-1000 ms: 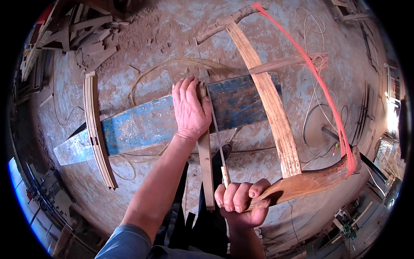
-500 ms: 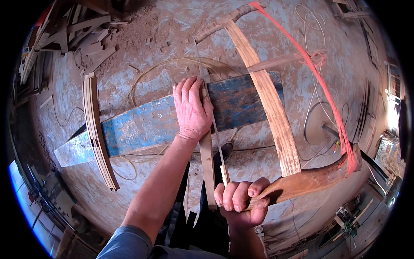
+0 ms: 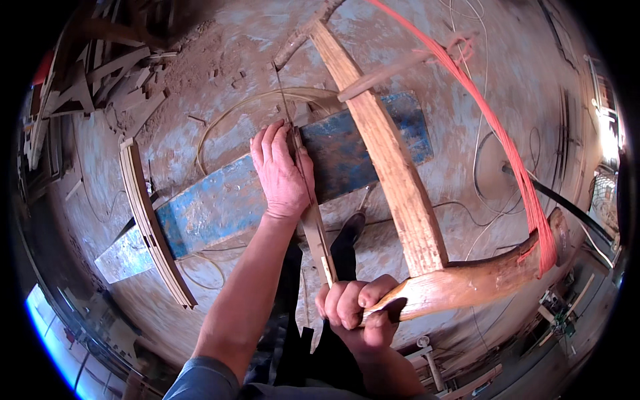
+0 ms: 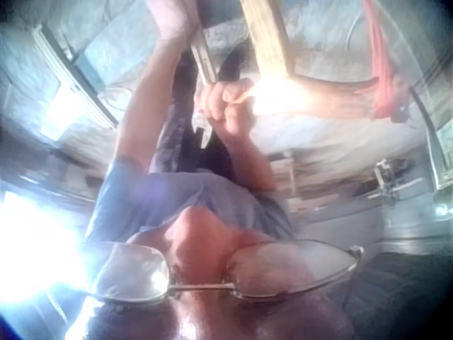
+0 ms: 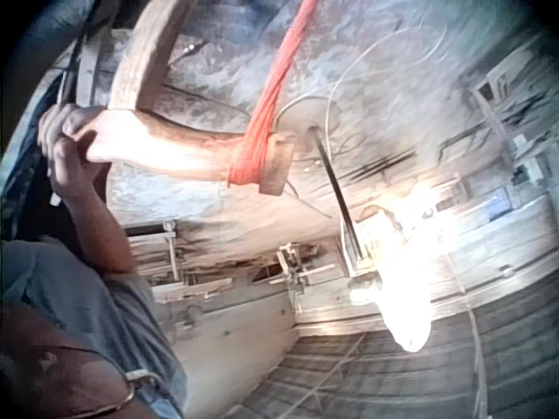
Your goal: The person uses a bow saw to cut a small wooden piece on a workbench. They then apply glue to the cut piece and attach it to a larger wooden assembly. Finally, they use an angle grinder with a sanding disc to smooth the edges of the joined wood.
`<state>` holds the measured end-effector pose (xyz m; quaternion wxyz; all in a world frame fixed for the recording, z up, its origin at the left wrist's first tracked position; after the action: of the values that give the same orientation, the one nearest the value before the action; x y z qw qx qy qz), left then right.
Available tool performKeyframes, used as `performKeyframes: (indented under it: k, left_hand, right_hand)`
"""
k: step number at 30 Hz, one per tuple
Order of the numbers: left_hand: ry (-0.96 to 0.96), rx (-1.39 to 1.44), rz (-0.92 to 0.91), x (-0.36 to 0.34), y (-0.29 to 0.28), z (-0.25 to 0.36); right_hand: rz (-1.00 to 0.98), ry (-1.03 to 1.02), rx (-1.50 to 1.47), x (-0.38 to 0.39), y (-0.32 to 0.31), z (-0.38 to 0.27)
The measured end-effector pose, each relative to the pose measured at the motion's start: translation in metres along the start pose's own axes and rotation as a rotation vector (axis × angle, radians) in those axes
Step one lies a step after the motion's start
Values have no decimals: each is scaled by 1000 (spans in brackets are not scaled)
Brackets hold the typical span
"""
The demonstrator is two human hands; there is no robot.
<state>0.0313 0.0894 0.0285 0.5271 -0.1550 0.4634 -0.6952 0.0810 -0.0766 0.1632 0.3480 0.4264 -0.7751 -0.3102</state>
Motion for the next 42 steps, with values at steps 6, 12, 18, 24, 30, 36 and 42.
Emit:
performKeyframes:
  k: [6, 12, 18, 24, 30, 36, 42]
  left_hand:
    - [21, -20, 0, 0, 2, -1]
    - [31, -3, 4, 1, 3, -2]
    - [33, -37, 11, 0, 3, -3]
    - [34, -15, 13, 0, 4, -3]
    - [49, -6, 18, -1, 5, -1]
    - [19, -31, -3, 4, 4, -5]
    - [40, -15, 5, 1, 8, -6]
  right_hand:
    - [28, -4, 14, -1, 3, 3]
    - [-11, -85, -85, 3, 3, 8]
    - [15, -47, -53, 0, 7, 3]
    - [104, -5, -27, -12, 1, 9]
    - [119, -28, -30, -20, 3, 13]
    - [68, -20, 51, -20, 7, 9]
    - [203, -64, 57, -48, 1, 19]
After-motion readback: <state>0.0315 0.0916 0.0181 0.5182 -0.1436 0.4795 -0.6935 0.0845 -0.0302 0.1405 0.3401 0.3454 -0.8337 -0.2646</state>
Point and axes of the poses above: each hand's wrist, its own x-axis away from the middle knuckle, its own y-axis out of the palm, z = x × y, the point moved 5 cm from there along -x, towards the middle knuckle, and after that the axes turned 3 degrees about -x, right-handed, at the moved point
